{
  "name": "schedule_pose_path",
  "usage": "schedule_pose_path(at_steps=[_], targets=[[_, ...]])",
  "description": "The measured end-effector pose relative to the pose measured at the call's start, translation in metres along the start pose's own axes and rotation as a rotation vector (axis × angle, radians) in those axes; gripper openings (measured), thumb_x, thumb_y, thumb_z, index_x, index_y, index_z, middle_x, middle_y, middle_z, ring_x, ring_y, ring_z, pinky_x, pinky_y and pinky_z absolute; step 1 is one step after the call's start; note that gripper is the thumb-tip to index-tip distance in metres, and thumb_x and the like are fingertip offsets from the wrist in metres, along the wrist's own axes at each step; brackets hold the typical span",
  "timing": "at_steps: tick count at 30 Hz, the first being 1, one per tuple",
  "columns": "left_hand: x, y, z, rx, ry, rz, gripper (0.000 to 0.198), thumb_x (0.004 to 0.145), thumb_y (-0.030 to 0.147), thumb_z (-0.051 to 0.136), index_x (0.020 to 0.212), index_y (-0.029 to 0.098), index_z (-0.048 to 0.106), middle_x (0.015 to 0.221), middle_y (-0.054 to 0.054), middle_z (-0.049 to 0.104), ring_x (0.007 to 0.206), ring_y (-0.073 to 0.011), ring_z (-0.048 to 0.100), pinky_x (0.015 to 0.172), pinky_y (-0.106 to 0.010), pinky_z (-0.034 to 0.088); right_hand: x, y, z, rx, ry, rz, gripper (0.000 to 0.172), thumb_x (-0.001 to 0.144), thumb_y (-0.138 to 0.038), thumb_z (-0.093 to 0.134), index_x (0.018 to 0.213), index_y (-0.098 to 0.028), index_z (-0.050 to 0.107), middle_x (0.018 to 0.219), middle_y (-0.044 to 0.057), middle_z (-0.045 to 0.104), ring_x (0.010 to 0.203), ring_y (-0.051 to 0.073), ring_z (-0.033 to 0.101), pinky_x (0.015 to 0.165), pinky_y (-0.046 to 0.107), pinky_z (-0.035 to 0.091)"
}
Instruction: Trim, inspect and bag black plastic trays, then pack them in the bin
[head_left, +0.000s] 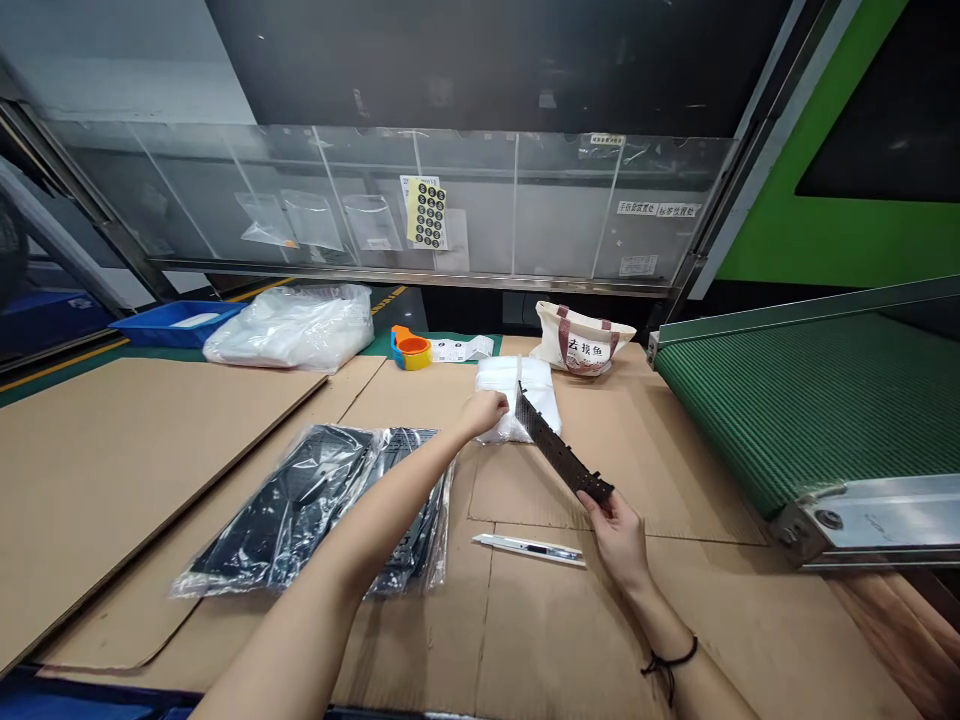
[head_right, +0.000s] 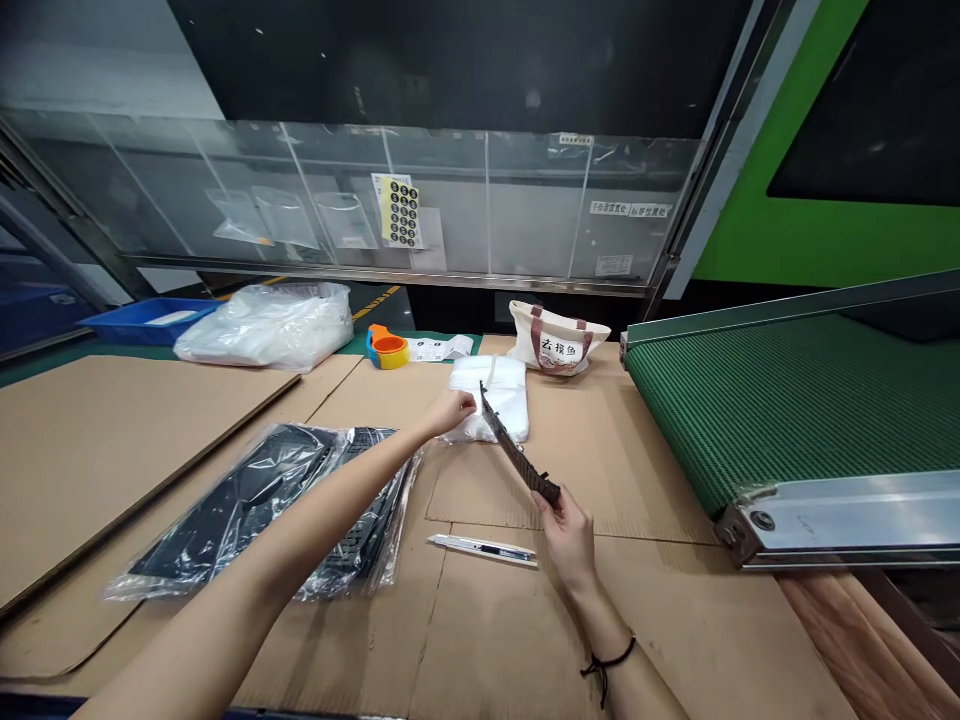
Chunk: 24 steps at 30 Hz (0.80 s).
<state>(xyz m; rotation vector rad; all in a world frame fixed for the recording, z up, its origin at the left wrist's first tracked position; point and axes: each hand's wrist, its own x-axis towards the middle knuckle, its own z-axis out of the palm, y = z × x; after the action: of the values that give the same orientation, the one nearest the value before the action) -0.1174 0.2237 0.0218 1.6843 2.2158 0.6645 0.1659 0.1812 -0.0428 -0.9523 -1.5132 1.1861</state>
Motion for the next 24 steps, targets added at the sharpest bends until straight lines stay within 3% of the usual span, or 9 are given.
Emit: schedule_pose_path(at_steps=[4,11,15,19,24], targets=[[0.009,-0.004,-0.003,-0.204,0.124,-0.101,0.025,0.091,0.034,0.057,0.107,0.015,0.061,0.106,-0.007,0.063,0.092,-0.018,0.062,0.081,-0.039,0.054,0.0,-0.002,-0.002,-0.112,-0.025,-0.026,0.028,0.077,-0.046,0.066,0.08,-0.018,0.067,0.077,0.007,0.074,0.069,0.022,0.067,0.063,0.027,0.05],[0.028,0.003,-0.008,-0.463,0.301,-0.226,0.031,0.092,0.035,0.056,0.114,0.014,0.057,0.107,-0.007,0.062,0.087,-0.0169,0.063,0.074,-0.035,0.056,0.003,0.001,0.001,-0.142,-0.037,-0.024,0.033,0.079,-0.048,0.062,0.09,-0.017,0.067,0.088,0.011,0.075,0.086,0.027,0.071,0.078,0.035,0.054],[0.017,0.008,-0.011,-0.41,0.335,-0.179,0.025,0.091,0.033,0.057,0.107,0.014,0.058,0.097,-0.005,0.062,0.079,-0.0146,0.061,0.07,-0.032,0.053,0.003,0.0,0.002,-0.012,0.013,0.009,0.044,0.075,-0.051,0.065,0.101,-0.015,0.066,0.104,0.014,0.074,0.095,0.028,0.07,0.086,0.039,0.054],[-0.003,0.003,-0.028,-0.285,0.333,-0.085,0.005,0.082,0.022,0.059,0.084,0.017,0.057,0.076,0.001,0.058,0.071,-0.0142,0.054,0.065,-0.026,0.041,0.005,-0.007,0.001,0.152,0.105,0.062,0.049,0.069,-0.05,0.073,0.103,-0.014,0.067,0.106,0.014,0.074,0.098,0.027,0.069,0.091,0.041,0.052],[-0.029,-0.012,-0.055,-0.128,0.301,-0.07,0.027,0.084,0.026,0.044,0.057,0.02,0.043,0.056,0.001,0.044,0.06,-0.0153,0.043,0.056,-0.027,0.026,0.012,-0.02,-0.006,0.404,0.156,0.21,0.051,0.053,-0.046,0.086,0.092,-0.017,0.069,0.095,0.01,0.076,0.088,0.025,0.071,0.088,0.042,0.053]])
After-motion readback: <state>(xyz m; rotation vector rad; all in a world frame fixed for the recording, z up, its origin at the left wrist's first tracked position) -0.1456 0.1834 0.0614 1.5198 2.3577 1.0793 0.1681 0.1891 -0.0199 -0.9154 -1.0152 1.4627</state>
